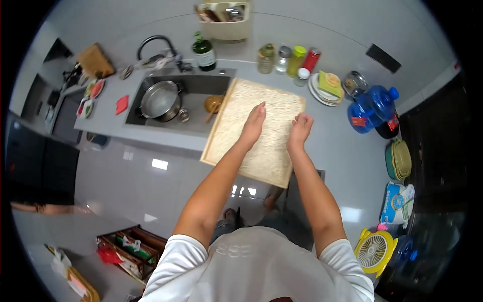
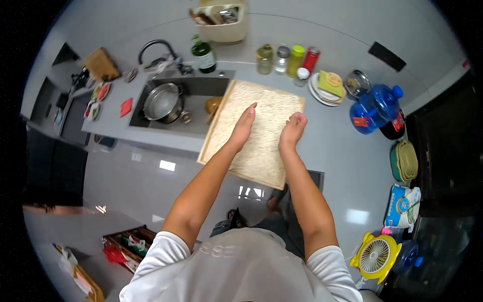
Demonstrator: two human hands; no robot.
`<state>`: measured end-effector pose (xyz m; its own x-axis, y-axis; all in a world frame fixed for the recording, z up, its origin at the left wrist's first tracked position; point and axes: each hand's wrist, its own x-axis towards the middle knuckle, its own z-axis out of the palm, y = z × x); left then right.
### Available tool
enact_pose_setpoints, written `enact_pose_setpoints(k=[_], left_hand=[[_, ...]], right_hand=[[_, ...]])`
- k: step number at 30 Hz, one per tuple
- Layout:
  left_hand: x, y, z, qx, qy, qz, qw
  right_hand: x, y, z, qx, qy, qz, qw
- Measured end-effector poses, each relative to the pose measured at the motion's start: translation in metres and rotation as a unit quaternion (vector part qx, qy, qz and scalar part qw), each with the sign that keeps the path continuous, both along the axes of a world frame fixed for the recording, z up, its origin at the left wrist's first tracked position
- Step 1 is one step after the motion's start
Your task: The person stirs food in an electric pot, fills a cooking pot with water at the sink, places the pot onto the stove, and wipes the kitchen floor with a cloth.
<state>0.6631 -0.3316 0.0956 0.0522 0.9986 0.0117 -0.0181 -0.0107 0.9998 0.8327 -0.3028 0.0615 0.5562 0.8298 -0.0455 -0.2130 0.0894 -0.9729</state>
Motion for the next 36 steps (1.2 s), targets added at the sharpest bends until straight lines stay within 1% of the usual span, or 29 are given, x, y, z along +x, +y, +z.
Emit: enact_pose_setpoints(k=[1, 2, 5, 7, 8, 9, 10, 11, 12, 13, 16, 17, 21, 24, 25, 26, 27, 28, 29, 30, 32, 33, 36], left_hand=[[-0.028, -0.014, -0.001, -0.021, 0.001, 0.022, 1.000], [-0.057, -0.027, -0.002, -0.016, -0.002, 0.032, 0.999], [-0.132, -0.056, -0.002, -0.056, -0.022, 0.070, 0.996], [-0.174, -0.068, -0.008, -0.048, -0.022, 0.105, 0.993], [-0.193, -0.070, -0.011, -0.043, -0.023, 0.121, 0.991], [-0.210, -0.075, -0.003, -0.047, -0.036, 0.131, 0.990], [-0.229, -0.075, -0.009, -0.047, -0.017, 0.142, 0.989], [-0.248, -0.073, -0.014, -0.047, 0.002, 0.154, 0.987], [-0.267, -0.067, -0.022, -0.046, 0.021, 0.165, 0.985], [-0.285, -0.060, -0.028, -0.062, 0.009, 0.184, 0.981], [-0.336, -0.033, -0.046, -0.089, -0.015, 0.180, 0.980], [-0.351, -0.020, -0.052, -0.071, 0.001, 0.194, 0.978], [-0.409, 0.042, -0.075, -0.083, -0.009, 0.171, 0.982], [-0.437, 0.085, -0.088, -0.127, -0.007, 0.152, 0.980], [-0.441, 0.096, -0.082, -0.150, -0.007, 0.148, 0.977], [-0.449, 0.115, -0.088, -0.140, -0.001, 0.147, 0.979], [-0.458, 0.132, -0.109, -0.130, 0.005, 0.148, 0.980], [-0.462, 0.142, -0.110, -0.123, 0.011, 0.150, 0.981], [-0.468, 0.149, -0.111, -0.182, -0.001, 0.143, 0.973], [-0.472, 0.154, -0.115, -0.192, 0.007, 0.133, 0.972], [-0.482, 0.170, -0.119, -0.202, 0.025, 0.109, 0.973], [-0.486, 0.176, -0.117, -0.207, 0.017, 0.111, 0.972], [-0.497, 0.183, -0.116, -0.231, -0.020, 0.114, 0.966]], right_hand=[[-0.033, -0.010, 0.007, -0.001, 0.000, 0.015, 1.000], [-0.065, -0.019, 0.014, -0.003, 0.000, 0.029, 1.000], [-0.145, -0.035, 0.010, 0.000, -0.002, 0.084, 0.996], [-0.191, -0.044, 0.010, 0.004, -0.016, 0.135, 0.991], [-0.212, -0.045, 0.011, 0.004, 0.000, 0.156, 0.988], [-0.233, -0.042, 0.004, 0.004, -0.036, 0.165, 0.986], [-0.254, -0.038, 0.000, 0.003, -0.071, 0.173, 0.982], [-0.273, -0.033, -0.004, 0.002, -0.069, 0.194, 0.979], [-0.293, -0.020, -0.019, 0.025, -0.087, 0.203, 0.975], [-0.313, -0.010, -0.025, 0.015, -0.086, 0.215, 0.973], [-0.369, 0.018, -0.036, -0.016, -0.109, 0.241, 0.964], [-0.387, 0.027, -0.040, -0.017, -0.119, 0.241, 0.963], [-0.450, 0.095, -0.069, -0.026, -0.114, 0.246, 0.962], [-0.477, 0.139, -0.091, -0.037, -0.130, 0.231, 0.964], [-0.484, 0.158, -0.097, -0.035, -0.139, 0.225, 0.964], [-0.489, 0.178, -0.101, -0.033, -0.166, 0.211, 0.963], [-0.492, 0.192, -0.098, -0.032, -0.193, 0.199, 0.960], [-0.494, 0.204, -0.099, -0.032, -0.220, 0.190, 0.956], [-0.498, 0.217, -0.099, -0.017, -0.252, 0.168, 0.953], [-0.499, 0.229, -0.095, -0.052, -0.255, 0.184, 0.948], [-0.504, 0.255, -0.106, -0.038, -0.292, 0.149, 0.944], [-0.505, 0.262, -0.101, -0.042, -0.313, 0.146, 0.938], [-0.513, 0.276, -0.092, -0.063, -0.282, 0.173, 0.942]])
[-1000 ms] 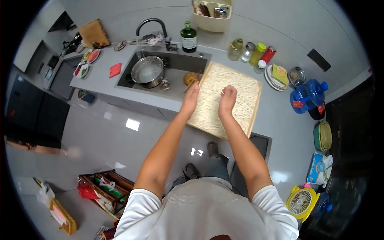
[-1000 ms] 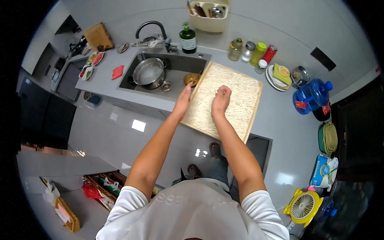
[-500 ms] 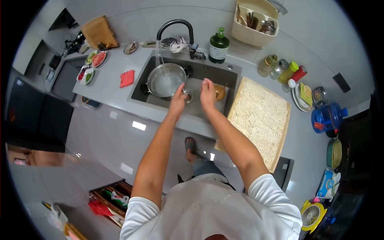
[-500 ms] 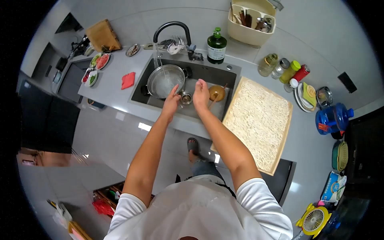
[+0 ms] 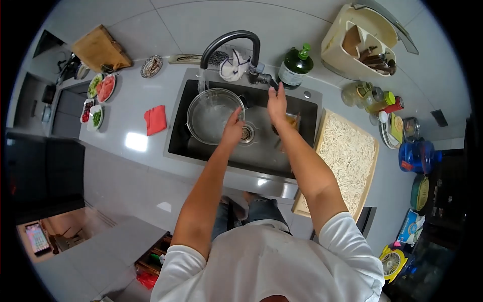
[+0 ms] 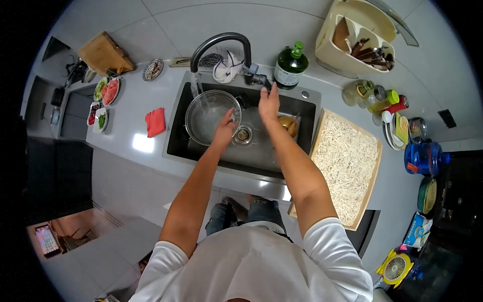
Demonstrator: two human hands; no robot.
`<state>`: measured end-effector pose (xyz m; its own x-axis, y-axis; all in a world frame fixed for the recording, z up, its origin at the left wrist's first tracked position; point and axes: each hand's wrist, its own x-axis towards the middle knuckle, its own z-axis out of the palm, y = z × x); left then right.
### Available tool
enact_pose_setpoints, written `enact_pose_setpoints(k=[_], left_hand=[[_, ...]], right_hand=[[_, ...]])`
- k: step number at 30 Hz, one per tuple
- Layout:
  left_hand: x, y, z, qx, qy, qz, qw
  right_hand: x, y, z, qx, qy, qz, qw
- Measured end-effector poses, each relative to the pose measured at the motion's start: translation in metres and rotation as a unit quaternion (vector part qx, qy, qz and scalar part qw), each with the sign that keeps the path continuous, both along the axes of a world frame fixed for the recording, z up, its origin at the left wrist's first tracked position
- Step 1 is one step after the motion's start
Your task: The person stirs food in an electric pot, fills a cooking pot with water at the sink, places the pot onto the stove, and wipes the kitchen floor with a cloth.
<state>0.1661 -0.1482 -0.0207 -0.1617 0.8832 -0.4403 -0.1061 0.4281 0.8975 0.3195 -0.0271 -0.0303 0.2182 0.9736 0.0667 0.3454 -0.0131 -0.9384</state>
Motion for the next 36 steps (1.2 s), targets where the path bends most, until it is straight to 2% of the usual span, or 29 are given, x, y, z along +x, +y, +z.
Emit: enact_pose_setpoints(k=[1, 4, 5, 8, 9, 11, 14, 15, 18, 19, 22, 23, 26, 29, 30, 32, 34, 36], left_hand=[[-0.006, 0.001, -0.001, -0.009, -0.019, 0.005, 1.000], [-0.030, 0.000, -0.018, -0.018, -0.042, 0.019, 0.999], [-0.039, 0.000, -0.028, -0.017, -0.043, 0.020, 0.999], [-0.068, -0.008, -0.047, -0.059, -0.015, 0.056, 0.997], [-0.078, -0.010, -0.053, -0.064, 0.002, 0.071, 0.995], [-0.100, -0.017, -0.067, -0.047, 0.063, 0.112, 0.991], [-0.137, -0.027, -0.094, -0.057, 0.145, 0.137, 0.978], [-0.143, -0.032, -0.098, -0.100, 0.247, 0.154, 0.951], [-0.157, -0.029, -0.093, -0.202, 0.329, 0.233, 0.892], [-0.166, -0.032, -0.111, -0.211, 0.356, 0.262, 0.872], [-0.187, -0.042, -0.158, -0.160, 0.167, 0.342, 0.911], [-0.193, -0.044, -0.175, -0.111, 0.129, 0.367, 0.915], [-0.211, -0.044, -0.220, -0.080, -0.049, 0.390, 0.916], [-0.198, -0.028, -0.148, -0.114, -0.173, 0.447, 0.870], [-0.200, -0.028, -0.155, -0.112, -0.187, 0.436, 0.873], [-0.207, -0.031, -0.165, -0.108, -0.214, 0.410, 0.880], [-0.201, -0.028, -0.146, -0.124, -0.193, 0.420, 0.878], [-0.196, -0.028, -0.137, -0.130, -0.185, 0.422, 0.878]], right_hand=[[-0.003, 0.002, -0.001, -0.007, -0.019, -0.017, 1.000], [-0.014, -0.001, -0.002, -0.010, 0.047, -0.015, 0.999], [-0.021, -0.004, -0.004, 0.028, 0.044, -0.018, 0.999], [-0.036, -0.025, 0.021, -0.012, 0.042, -0.024, 0.999], [-0.040, -0.024, 0.015, 0.008, 0.064, -0.033, 0.997], [-0.050, -0.025, -0.012, 0.043, 0.107, -0.046, 0.992], [-0.070, -0.034, -0.034, 0.032, 0.096, -0.088, 0.991], [-0.070, -0.031, -0.057, 0.004, 0.035, -0.086, 0.996], [-0.073, -0.020, -0.104, -0.074, -0.040, -0.056, 0.995], [-0.075, -0.015, -0.116, -0.068, -0.080, -0.050, 0.993], [-0.081, 0.006, -0.139, -0.132, -0.123, -0.051, 0.982], [-0.083, 0.015, -0.148, -0.141, -0.086, -0.052, 0.985], [-0.086, 0.035, -0.153, -0.180, 0.015, -0.052, 0.982], [-0.078, 0.050, -0.162, -0.253, 0.199, -0.065, 0.945], [-0.076, 0.052, -0.163, -0.276, 0.249, -0.062, 0.926], [-0.072, 0.046, -0.163, -0.278, 0.260, -0.085, 0.921], [-0.048, 0.051, -0.204, -0.286, 0.258, -0.074, 0.920], [-0.042, 0.035, -0.186, -0.295, 0.262, -0.103, 0.913]])
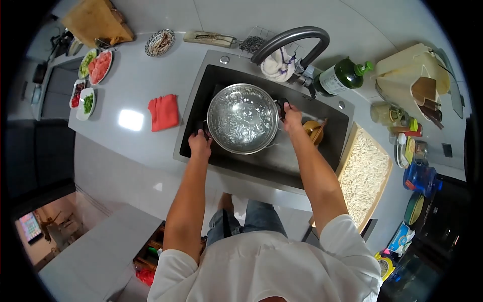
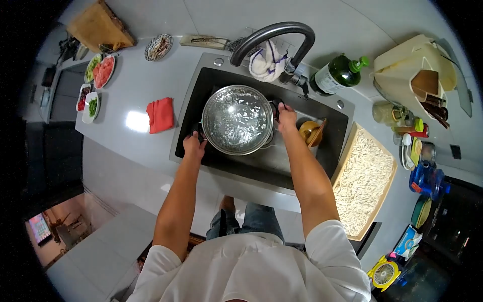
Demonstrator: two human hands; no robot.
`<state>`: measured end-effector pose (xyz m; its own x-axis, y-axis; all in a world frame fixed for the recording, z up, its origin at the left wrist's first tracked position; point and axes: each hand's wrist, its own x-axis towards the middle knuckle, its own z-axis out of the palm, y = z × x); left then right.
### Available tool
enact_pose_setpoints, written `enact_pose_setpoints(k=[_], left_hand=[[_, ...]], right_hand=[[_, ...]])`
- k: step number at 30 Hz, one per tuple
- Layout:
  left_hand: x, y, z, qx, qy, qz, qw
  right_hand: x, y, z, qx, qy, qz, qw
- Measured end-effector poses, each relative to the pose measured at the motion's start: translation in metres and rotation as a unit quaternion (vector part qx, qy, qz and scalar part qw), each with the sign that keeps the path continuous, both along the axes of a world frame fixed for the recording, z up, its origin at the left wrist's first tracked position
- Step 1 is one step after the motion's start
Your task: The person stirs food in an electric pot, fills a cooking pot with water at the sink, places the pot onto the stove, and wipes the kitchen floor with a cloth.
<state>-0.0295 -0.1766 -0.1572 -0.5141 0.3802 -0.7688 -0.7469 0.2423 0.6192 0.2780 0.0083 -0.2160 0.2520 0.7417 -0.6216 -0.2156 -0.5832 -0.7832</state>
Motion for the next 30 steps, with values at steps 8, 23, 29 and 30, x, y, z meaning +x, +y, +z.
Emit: enact_pose_setpoints(k=[8, 23, 29, 30], left_hand=[[0.009, -0.012, 0.030, 0.004, 0.016, -0.041, 0.999], [0.024, -0.016, 0.101, 0.033, 0.070, -0.114, 0.990], [0.035, -0.039, 0.141, 0.040, 0.106, -0.076, 0.991], [0.033, -0.046, 0.144, 0.053, 0.102, -0.068, 0.991]], right_hand=[[0.025, -0.050, 0.052, -0.013, 0.024, -0.053, 0.998], [0.048, -0.071, 0.148, -0.002, -0.116, -0.029, 0.993], [0.049, -0.083, 0.177, 0.043, -0.082, -0.021, 0.995], [0.047, -0.086, 0.181, 0.072, -0.058, -0.022, 0.995]])
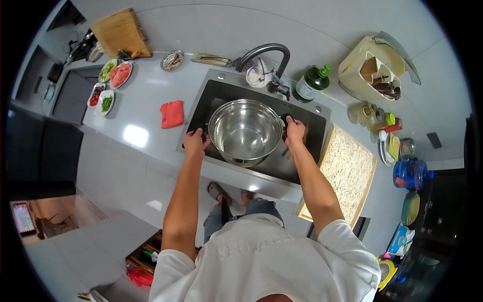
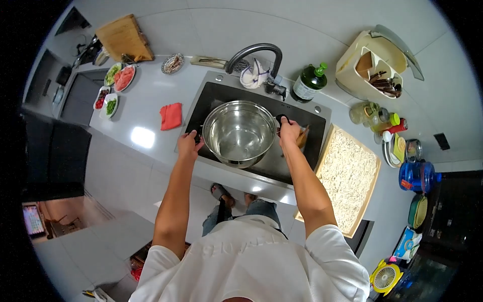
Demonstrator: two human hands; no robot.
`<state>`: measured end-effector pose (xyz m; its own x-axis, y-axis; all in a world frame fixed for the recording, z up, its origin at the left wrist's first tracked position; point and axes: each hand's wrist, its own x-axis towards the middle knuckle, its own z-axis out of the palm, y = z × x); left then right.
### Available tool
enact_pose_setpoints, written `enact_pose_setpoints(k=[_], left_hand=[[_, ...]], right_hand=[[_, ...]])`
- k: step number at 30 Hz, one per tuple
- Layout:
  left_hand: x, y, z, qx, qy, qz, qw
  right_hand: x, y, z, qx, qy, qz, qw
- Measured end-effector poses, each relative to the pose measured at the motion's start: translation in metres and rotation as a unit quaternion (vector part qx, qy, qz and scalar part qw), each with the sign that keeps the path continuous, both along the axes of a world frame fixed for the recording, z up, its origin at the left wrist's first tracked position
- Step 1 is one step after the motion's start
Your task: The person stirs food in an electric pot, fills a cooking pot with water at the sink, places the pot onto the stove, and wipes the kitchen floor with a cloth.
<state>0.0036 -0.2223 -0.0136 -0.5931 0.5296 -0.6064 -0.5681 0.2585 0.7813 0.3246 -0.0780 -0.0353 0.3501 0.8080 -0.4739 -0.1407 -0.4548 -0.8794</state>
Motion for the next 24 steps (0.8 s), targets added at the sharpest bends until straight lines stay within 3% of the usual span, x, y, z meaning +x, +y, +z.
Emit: enact_pose_setpoints(k=[12, 24], left_hand=[[-0.083, -0.112, 0.071, 0.130, -0.010, 0.070, 0.989], [-0.306, -0.290, 0.126, 0.204, 0.027, 0.149, 0.967]], right_hand=[[-0.102, -0.056, 0.081, 0.071, 0.096, 0.086, 0.989], [-0.377, -0.174, 0.140, 0.131, 0.131, 0.196, 0.963]])
